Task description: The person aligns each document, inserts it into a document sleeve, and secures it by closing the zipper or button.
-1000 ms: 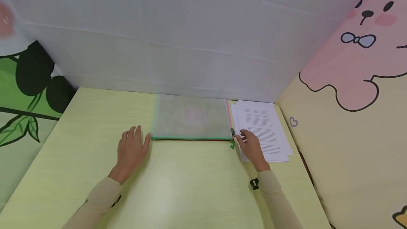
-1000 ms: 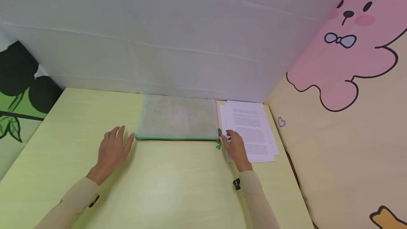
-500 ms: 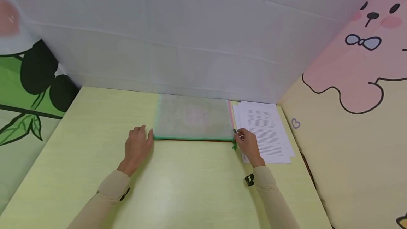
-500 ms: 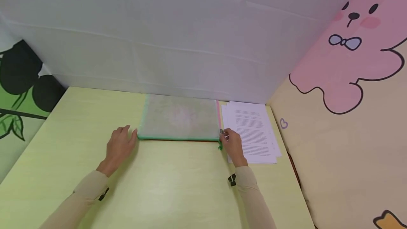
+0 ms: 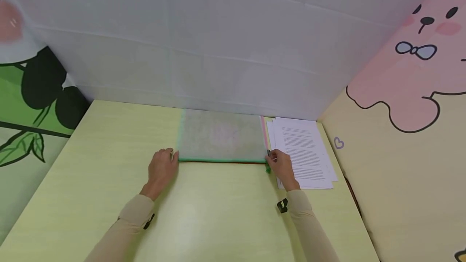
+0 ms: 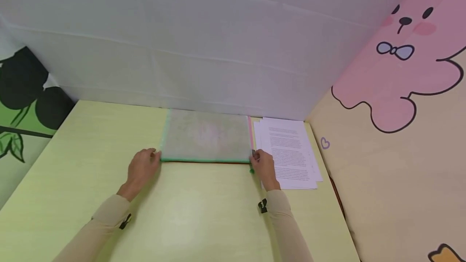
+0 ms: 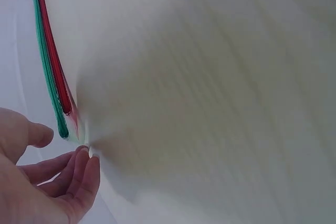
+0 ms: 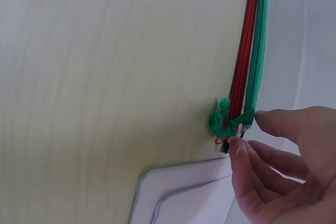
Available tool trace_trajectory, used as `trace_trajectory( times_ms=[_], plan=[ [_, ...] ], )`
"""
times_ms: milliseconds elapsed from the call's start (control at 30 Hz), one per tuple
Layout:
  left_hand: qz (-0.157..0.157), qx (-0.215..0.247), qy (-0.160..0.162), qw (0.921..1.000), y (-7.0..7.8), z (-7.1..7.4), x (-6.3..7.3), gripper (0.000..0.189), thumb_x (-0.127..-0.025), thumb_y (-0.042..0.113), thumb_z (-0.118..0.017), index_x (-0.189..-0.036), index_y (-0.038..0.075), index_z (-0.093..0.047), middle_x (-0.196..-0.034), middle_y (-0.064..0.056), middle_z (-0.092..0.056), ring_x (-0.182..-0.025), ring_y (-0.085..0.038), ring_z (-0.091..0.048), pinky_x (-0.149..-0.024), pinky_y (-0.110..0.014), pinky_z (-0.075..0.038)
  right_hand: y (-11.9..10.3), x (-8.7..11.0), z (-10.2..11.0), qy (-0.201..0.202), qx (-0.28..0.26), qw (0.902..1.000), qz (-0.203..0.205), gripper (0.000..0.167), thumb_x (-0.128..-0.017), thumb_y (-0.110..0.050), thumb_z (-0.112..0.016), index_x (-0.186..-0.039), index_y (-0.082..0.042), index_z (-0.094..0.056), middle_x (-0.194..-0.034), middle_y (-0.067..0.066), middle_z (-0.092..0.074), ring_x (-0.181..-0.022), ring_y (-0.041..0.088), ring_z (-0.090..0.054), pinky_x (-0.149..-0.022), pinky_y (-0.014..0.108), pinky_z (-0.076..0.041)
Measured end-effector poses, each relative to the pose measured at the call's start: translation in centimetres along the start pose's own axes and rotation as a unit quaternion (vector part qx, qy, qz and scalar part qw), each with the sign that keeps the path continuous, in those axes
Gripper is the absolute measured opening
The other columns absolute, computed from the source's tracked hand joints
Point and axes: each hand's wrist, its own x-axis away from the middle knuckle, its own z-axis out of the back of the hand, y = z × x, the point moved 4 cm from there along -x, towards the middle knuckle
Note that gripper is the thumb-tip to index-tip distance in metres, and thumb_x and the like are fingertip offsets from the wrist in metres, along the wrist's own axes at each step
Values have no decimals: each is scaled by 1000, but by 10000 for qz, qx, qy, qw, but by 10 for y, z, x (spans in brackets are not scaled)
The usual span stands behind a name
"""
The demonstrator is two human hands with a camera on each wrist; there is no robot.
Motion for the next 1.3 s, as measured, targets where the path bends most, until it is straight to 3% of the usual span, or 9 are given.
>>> trace_trajectory(
  times_ms=[300, 600, 1067, 1300],
  plan=[
    [-45, 310, -99, 9995, -1, -9, -4, 31, -103, 9, -58, -119, -17, -63, -96, -26, -64, -89, -41, -62, -77, -54, -52, 1, 0, -4, -37, -54, 9999, -142, 20, -95, -9, -74, -106, 7, -70, -91, 15, -71, -83, 30, -68, -71, 42, -57],
    [67, 939, 144, 9955, -2, -10, -6, 29, -99, 2, -62, -119, -18, -64, -100, -29, -67, -94, -42, -65, -84, -56, -54, 7, -5, -5, 123, -342, 9973, -633, 22, -91, -10, -78, -106, 5, -72, -90, 14, -74, -81, 27, -69, -68, 34, -55],
    [401, 1550, 186, 9869, -2, -3, -1, 27, -94, -1, -66, -117, -16, -65, -100, -28, -70, -94, -41, -69, -83, -52, -57, 4, -2, 2, 70, -867, 9930, -798, 24, -89, -8, -79, -108, 5, -71, -93, 13, -72, -81, 22, -66, -69, 29, -54],
    [400, 1638, 186, 9855, 4, 3, 7, 24, -91, -2, -69, -112, -13, -67, -94, -23, -71, -89, -37, -70, -76, -35, -57, 8, 2, 6, 28, -1040, 9911, -825, 25, -89, -6, -79, -109, 6, -71, -95, 15, -71, -83, 22, -67, -70, 27, -56]
  ],
)
